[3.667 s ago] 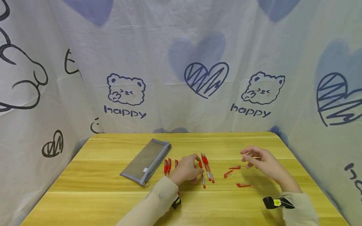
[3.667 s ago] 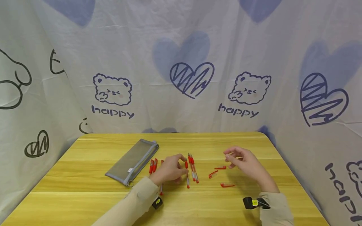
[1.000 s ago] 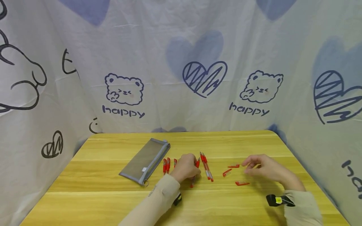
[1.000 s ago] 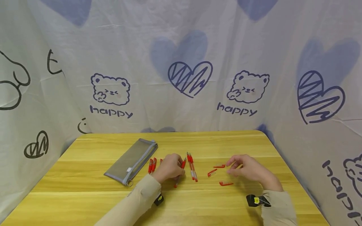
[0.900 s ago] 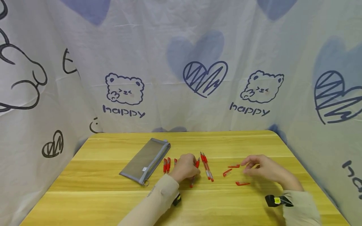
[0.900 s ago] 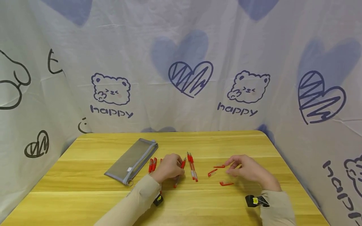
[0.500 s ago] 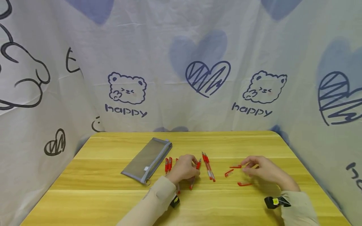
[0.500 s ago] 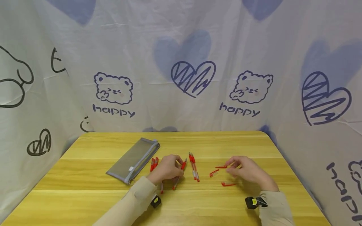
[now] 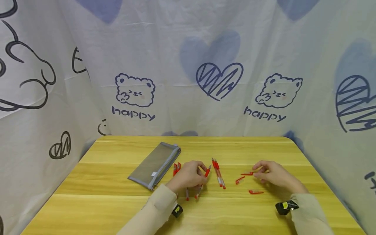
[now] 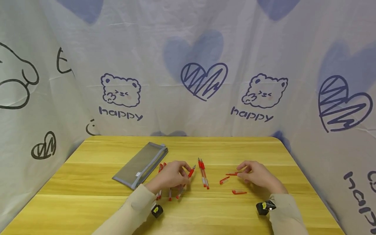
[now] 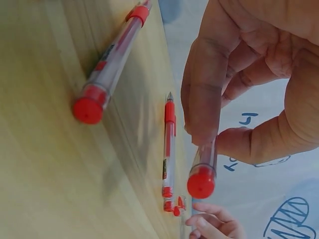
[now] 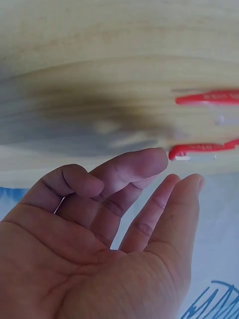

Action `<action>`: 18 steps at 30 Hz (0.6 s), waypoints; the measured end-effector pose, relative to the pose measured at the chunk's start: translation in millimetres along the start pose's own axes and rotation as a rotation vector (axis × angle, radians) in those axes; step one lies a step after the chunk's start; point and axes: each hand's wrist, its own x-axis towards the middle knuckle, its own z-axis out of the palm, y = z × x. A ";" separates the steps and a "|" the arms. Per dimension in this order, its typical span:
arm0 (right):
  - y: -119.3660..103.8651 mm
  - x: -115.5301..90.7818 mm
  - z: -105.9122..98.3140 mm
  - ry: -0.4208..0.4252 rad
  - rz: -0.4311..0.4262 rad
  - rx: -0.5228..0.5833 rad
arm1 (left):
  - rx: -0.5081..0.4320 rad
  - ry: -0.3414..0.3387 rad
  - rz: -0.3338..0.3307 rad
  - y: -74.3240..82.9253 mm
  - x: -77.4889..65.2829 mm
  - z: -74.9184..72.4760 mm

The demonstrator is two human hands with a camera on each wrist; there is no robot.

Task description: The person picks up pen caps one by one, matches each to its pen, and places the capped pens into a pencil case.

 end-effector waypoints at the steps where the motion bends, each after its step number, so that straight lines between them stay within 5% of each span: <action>1: 0.6 0.8 0.4 0.001 0.001 -0.005 | -0.001 -0.002 0.007 0.2 -1.1 -1.0; 18: 4.5 13.3 5.2 -0.007 0.038 -0.068 | -0.019 -0.037 0.010 -1.6 -20.4 -13.8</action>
